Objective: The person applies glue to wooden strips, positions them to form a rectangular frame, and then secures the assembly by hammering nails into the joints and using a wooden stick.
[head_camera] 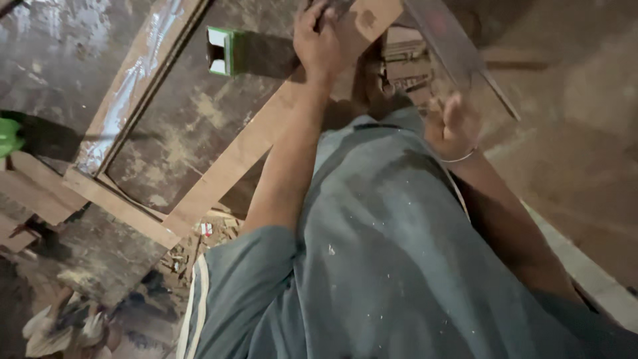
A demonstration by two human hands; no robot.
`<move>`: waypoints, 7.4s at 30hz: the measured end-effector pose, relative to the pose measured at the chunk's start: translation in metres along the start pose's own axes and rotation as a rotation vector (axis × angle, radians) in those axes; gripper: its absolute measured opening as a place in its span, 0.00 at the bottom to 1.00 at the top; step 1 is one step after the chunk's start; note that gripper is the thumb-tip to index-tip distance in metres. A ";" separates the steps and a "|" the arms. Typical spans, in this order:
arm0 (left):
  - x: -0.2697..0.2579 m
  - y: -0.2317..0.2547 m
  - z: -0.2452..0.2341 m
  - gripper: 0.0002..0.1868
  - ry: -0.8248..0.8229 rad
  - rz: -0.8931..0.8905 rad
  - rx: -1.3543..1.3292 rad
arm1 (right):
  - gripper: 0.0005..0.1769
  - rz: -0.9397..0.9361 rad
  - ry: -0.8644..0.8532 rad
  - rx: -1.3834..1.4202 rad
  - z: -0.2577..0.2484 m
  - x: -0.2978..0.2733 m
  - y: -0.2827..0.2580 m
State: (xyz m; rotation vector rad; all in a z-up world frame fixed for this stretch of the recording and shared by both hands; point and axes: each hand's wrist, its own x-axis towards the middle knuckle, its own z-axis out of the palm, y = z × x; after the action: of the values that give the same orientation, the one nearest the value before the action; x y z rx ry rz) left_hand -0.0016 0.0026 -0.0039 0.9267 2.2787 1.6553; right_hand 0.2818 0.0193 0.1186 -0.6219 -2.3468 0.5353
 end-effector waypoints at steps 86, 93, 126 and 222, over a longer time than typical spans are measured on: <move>-0.009 0.056 0.005 0.05 -0.410 0.215 0.277 | 0.39 0.609 -0.389 -0.015 -0.029 0.015 -0.041; -0.011 0.055 0.005 0.04 -0.376 0.259 0.291 | 0.49 0.511 -0.461 -0.002 -0.027 0.013 -0.034; -0.004 0.050 -0.016 0.14 -0.385 0.131 -0.010 | 0.34 0.246 -0.126 0.011 0.032 -0.055 0.011; 0.087 -0.117 -0.618 0.34 -0.405 -0.304 0.891 | 0.27 -0.487 -0.929 -0.047 0.294 0.366 0.006</move>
State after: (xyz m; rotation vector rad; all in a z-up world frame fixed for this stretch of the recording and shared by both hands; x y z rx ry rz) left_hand -0.4121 -0.4620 0.1341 0.8661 2.6444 0.2420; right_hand -0.1628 0.1652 0.0821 0.2837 -3.2229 0.6165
